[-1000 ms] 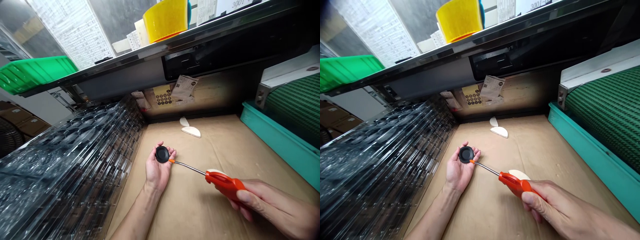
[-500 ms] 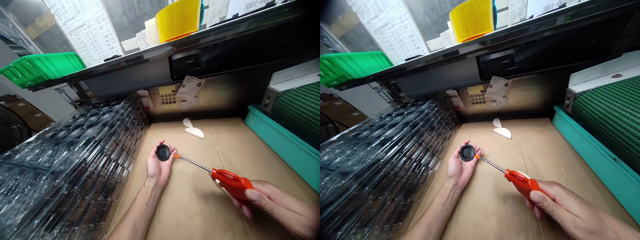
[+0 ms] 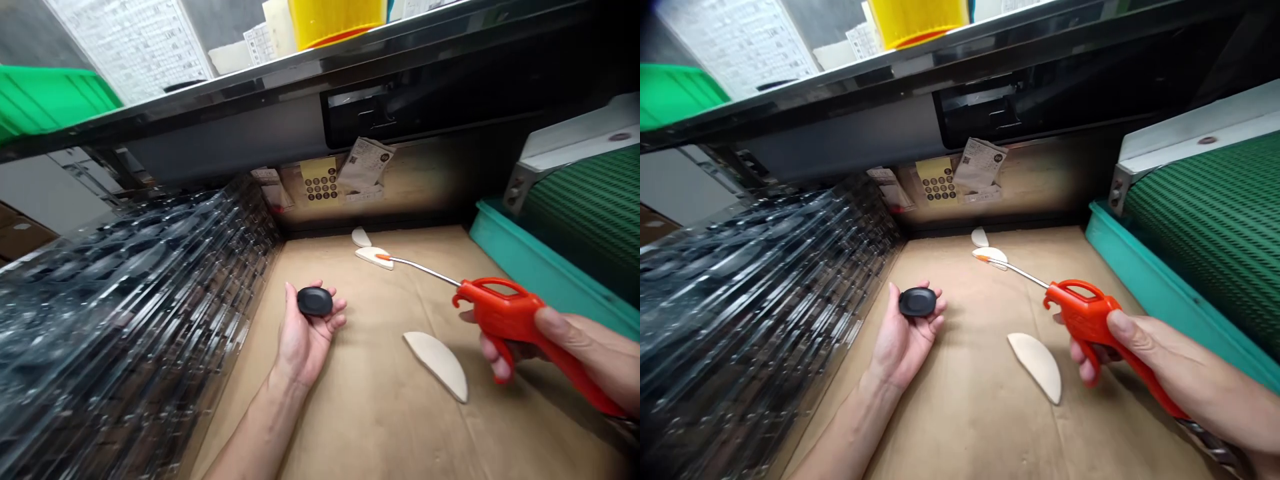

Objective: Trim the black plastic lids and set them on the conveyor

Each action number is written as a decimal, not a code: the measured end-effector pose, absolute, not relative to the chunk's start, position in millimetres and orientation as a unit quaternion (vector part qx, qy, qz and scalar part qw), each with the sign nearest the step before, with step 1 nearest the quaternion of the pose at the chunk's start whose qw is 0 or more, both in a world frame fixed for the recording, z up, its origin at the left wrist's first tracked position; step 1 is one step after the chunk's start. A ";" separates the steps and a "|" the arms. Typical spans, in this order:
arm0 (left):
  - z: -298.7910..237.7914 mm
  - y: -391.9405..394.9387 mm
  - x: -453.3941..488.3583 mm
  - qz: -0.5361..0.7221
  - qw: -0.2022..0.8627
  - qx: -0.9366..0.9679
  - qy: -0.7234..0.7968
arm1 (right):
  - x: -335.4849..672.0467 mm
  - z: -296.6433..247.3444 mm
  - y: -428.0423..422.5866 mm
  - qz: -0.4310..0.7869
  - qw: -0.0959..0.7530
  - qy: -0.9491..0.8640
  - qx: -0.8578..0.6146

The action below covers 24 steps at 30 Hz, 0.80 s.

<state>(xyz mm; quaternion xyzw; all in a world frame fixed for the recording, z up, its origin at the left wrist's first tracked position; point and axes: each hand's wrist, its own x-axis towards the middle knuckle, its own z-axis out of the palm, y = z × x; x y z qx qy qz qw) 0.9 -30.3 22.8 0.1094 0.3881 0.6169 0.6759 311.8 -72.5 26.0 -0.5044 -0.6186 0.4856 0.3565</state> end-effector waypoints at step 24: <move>39.9 -42.7 -1.2 0.592 0.754 0.079 0.273 | 303.5 20.2 -61.6 0.592 0.387 -0.451 -0.544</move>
